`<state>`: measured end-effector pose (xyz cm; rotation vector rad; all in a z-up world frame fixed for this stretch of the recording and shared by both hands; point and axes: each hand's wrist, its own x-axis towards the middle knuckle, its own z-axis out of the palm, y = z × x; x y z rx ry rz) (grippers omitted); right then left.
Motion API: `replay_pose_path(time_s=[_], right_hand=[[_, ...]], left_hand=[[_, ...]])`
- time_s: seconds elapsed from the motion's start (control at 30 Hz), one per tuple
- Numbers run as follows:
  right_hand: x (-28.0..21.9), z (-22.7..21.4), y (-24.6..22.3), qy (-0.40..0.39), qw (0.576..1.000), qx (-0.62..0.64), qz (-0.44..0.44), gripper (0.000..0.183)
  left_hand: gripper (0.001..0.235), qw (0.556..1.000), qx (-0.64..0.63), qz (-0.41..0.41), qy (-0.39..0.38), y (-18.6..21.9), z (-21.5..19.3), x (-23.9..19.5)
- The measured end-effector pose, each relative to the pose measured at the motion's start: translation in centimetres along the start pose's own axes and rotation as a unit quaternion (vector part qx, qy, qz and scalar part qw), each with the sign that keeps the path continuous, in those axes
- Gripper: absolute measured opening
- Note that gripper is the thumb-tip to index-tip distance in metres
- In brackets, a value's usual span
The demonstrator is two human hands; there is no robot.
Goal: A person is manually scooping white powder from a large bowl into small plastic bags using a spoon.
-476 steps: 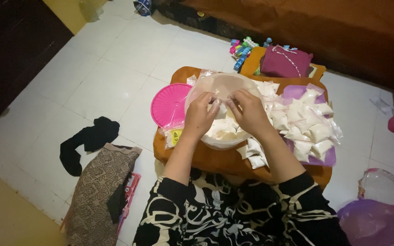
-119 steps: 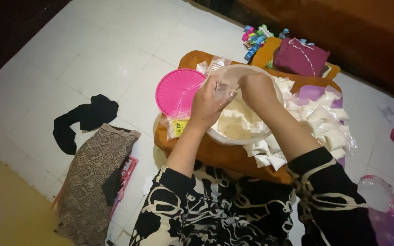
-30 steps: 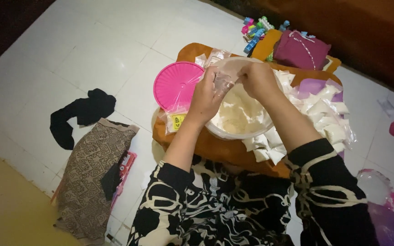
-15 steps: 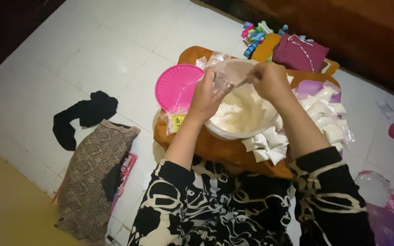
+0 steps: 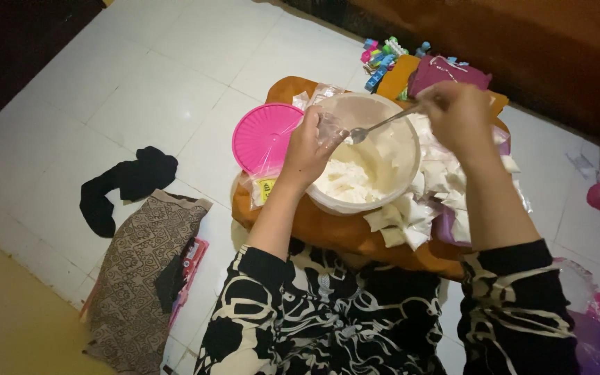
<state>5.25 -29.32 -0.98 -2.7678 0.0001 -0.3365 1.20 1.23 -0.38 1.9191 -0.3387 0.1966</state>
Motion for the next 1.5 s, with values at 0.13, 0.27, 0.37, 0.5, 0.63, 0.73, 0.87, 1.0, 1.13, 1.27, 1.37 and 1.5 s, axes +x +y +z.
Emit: replay_pose_path(time_s=[0.13,0.27,0.37,0.5,0.63,0.73,0.87,1.0,1.13,1.27,1.37,1.5], right_hand=[[-1.2,2.4,-5.9,-0.079,0.995,-0.016,-0.056,0.019],[0.5,9.5,-6.8,-0.149,0.985,-0.048,-0.068,0.018],[1.2,10.4,-7.3,-0.195,0.978,-0.038,-0.07,0.019],[0.2,6.7,-7.6,-0.175,0.983,-0.008,-0.049,0.017],[-0.1,4.0,-6.5,-0.154,0.986,0.03,-0.047,0.02],[-0.2,1.5,-5.5,-0.098,0.993,0.06,-0.034,0.02],[-0.9,-2.3,-4.2,-0.054,0.993,0.099,0.02,0.018],[-0.9,-4.4,-0.7,0.017,0.997,0.079,0.013,0.016],[-2.3,-8.4,-2.2,0.09,0.967,0.236,-0.015,0.016],[-2.8,-10.8,-2.7,0.096,0.962,0.252,-0.043,0.016],[-2.9,-11.4,-3.4,0.101,0.963,0.241,-0.067,0.017],[-2.8,-11.0,-4.4,0.094,0.961,0.253,-0.055,0.018]], left_hand=[[0.043,1.0,0.003,-0.002,-0.005,-0.2,0.2,0.0],[0.043,1.0,0.001,0.004,0.0,-0.5,0.2,0.1],[0.044,1.0,0.005,0.013,0.004,-0.6,0.1,0.1],[0.043,1.0,-0.005,0.02,0.008,-1.1,0.3,0.3],[0.042,0.999,-0.008,0.035,0.01,-0.3,-0.1,0.1],[0.043,1.0,-0.011,0.023,0.004,-0.5,0.0,0.2],[0.044,1.0,0.011,0.01,-0.008,-0.5,0.2,0.3],[0.049,0.997,0.051,-0.025,-0.044,-0.1,0.0,0.4],[0.041,0.994,0.093,0.009,-0.061,0.5,0.0,0.3],[0.044,0.986,0.14,0.003,-0.096,0.5,0.0,0.6],[0.046,0.98,0.164,-0.005,-0.109,0.4,0.2,0.7],[0.047,0.979,0.17,-0.01,-0.112,0.6,0.1,0.6]])
